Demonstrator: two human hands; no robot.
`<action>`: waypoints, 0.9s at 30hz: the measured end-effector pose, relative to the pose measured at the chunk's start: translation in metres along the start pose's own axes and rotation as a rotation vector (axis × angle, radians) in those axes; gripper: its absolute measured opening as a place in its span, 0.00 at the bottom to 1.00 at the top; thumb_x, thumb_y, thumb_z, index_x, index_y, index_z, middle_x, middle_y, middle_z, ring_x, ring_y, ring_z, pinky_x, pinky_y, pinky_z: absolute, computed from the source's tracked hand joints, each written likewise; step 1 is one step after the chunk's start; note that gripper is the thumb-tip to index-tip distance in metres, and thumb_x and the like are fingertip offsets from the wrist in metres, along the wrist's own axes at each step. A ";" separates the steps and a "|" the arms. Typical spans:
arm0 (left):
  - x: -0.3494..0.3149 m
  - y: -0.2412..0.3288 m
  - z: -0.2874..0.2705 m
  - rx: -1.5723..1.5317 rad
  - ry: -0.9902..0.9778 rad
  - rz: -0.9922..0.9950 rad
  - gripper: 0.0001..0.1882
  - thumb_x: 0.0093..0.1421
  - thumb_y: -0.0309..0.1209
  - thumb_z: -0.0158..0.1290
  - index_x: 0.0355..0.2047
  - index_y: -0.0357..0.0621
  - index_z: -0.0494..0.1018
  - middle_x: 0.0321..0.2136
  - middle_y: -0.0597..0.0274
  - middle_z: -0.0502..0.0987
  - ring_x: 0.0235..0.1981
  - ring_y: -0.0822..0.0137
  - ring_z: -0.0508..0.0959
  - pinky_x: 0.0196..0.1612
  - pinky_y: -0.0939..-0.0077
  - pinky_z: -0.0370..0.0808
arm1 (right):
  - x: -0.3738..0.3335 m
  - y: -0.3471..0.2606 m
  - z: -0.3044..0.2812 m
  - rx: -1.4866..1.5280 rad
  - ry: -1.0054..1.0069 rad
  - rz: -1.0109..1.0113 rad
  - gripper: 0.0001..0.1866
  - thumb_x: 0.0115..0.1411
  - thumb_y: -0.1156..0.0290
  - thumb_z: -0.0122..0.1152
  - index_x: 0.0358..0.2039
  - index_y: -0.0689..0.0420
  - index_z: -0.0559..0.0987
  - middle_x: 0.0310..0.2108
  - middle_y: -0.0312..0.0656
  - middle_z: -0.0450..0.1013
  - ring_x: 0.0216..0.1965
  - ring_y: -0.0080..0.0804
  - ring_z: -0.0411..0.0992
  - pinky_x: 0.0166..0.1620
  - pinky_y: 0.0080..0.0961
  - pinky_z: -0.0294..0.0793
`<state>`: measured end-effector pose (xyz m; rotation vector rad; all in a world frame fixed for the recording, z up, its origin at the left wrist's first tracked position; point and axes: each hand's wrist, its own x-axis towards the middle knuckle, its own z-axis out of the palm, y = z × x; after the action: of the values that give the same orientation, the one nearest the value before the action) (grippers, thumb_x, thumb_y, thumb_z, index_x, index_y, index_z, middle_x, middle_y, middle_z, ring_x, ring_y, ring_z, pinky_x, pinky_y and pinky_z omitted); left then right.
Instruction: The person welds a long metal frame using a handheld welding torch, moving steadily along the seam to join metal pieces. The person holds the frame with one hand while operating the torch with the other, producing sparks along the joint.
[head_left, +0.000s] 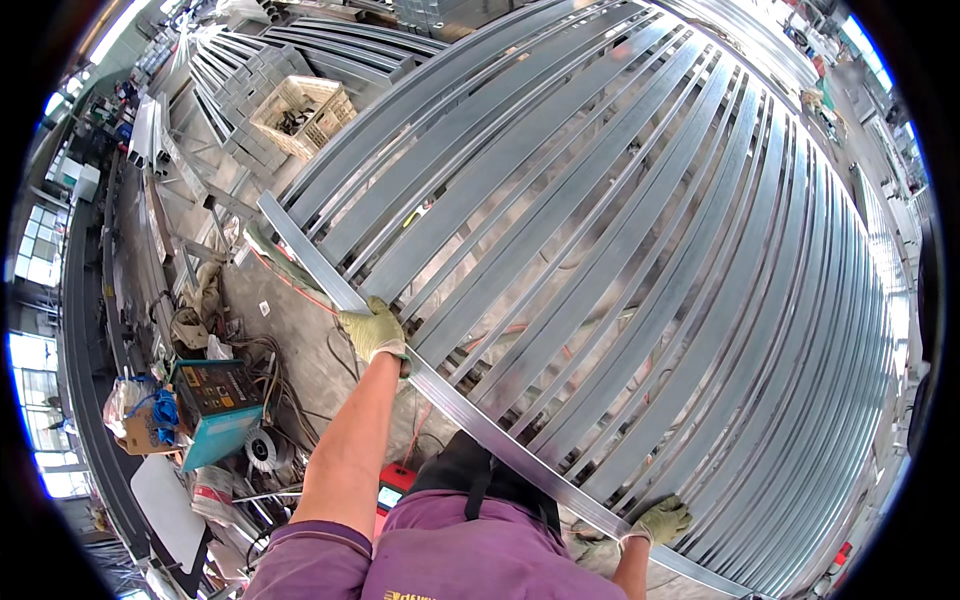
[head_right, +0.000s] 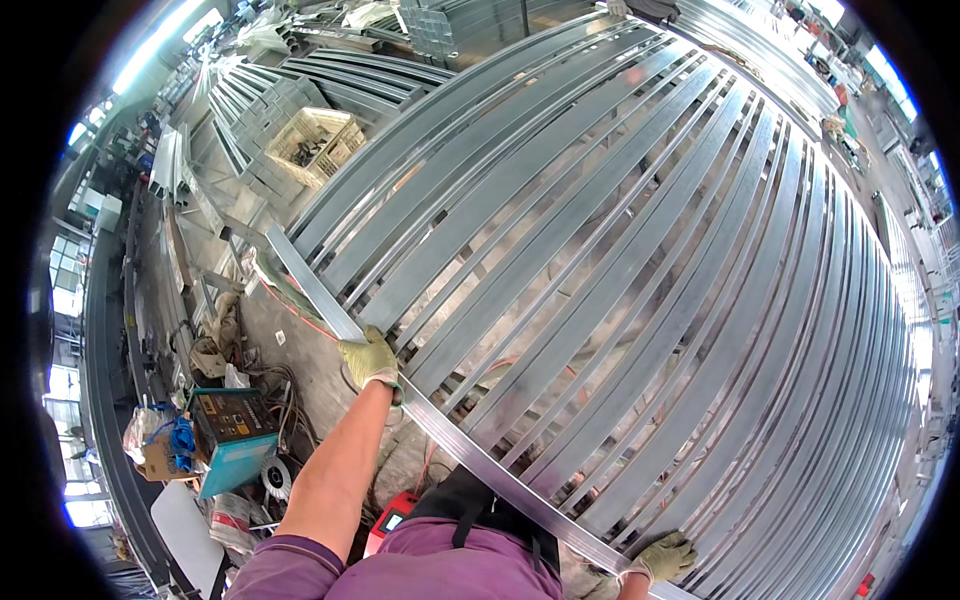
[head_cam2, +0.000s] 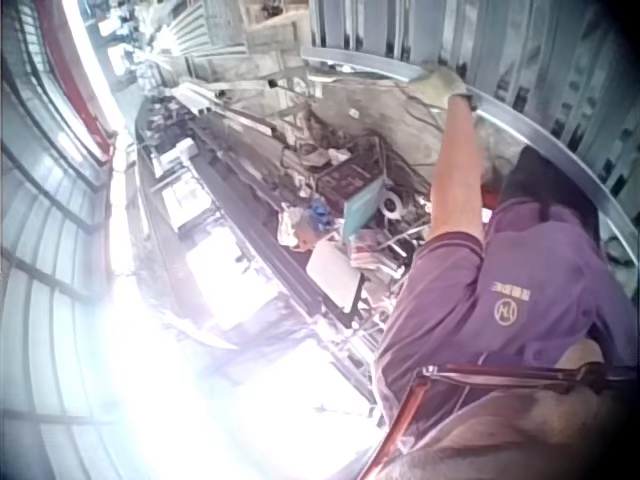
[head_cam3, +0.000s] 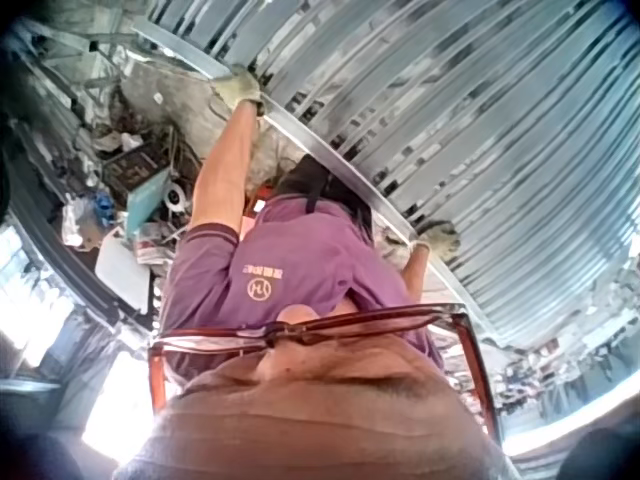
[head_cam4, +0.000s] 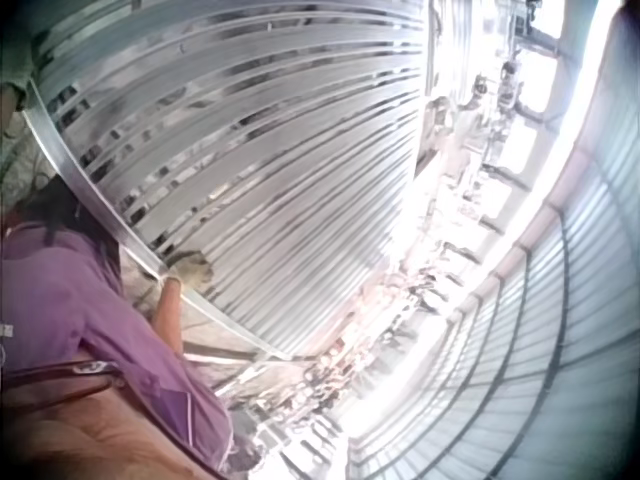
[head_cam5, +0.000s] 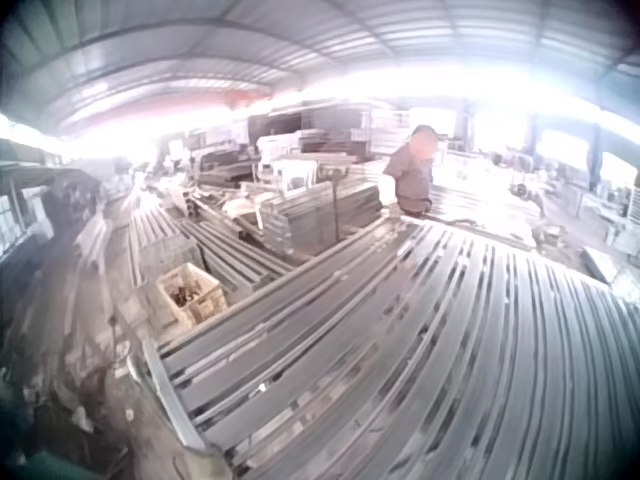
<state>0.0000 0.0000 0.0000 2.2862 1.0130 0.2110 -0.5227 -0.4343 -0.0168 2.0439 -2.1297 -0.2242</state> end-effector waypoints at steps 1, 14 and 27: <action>0.000 0.001 -0.009 0.035 0.004 -0.012 0.44 0.67 0.51 0.53 0.69 0.30 0.52 0.60 0.31 0.70 0.57 0.36 0.76 0.60 0.50 0.74 | -0.008 0.004 0.000 -0.002 0.000 -0.007 0.35 0.74 0.40 0.40 0.63 0.57 0.75 0.69 0.56 0.64 0.71 0.56 0.59 0.72 0.48 0.58; -0.012 0.015 -0.006 0.138 0.140 0.015 0.37 0.68 0.53 0.50 0.62 0.30 0.59 0.54 0.32 0.74 0.51 0.34 0.79 0.54 0.46 0.77 | 0.012 0.001 0.023 0.045 0.150 -0.114 0.31 0.75 0.44 0.45 0.57 0.60 0.79 0.63 0.57 0.71 0.67 0.56 0.64 0.68 0.52 0.64; -0.015 0.030 -0.007 0.141 -0.028 -0.055 0.47 0.68 0.51 0.49 0.73 0.29 0.47 0.64 0.29 0.68 0.61 0.37 0.74 0.63 0.50 0.71 | -0.009 -0.022 -0.042 0.141 -0.013 -0.038 0.27 0.70 0.47 0.52 0.47 0.63 0.78 0.52 0.59 0.70 0.48 0.58 0.72 0.48 0.56 0.75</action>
<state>0.0053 -0.0224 0.0250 2.3767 1.1066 0.0868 -0.4915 -0.4259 0.0183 2.1665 -2.1731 -0.0952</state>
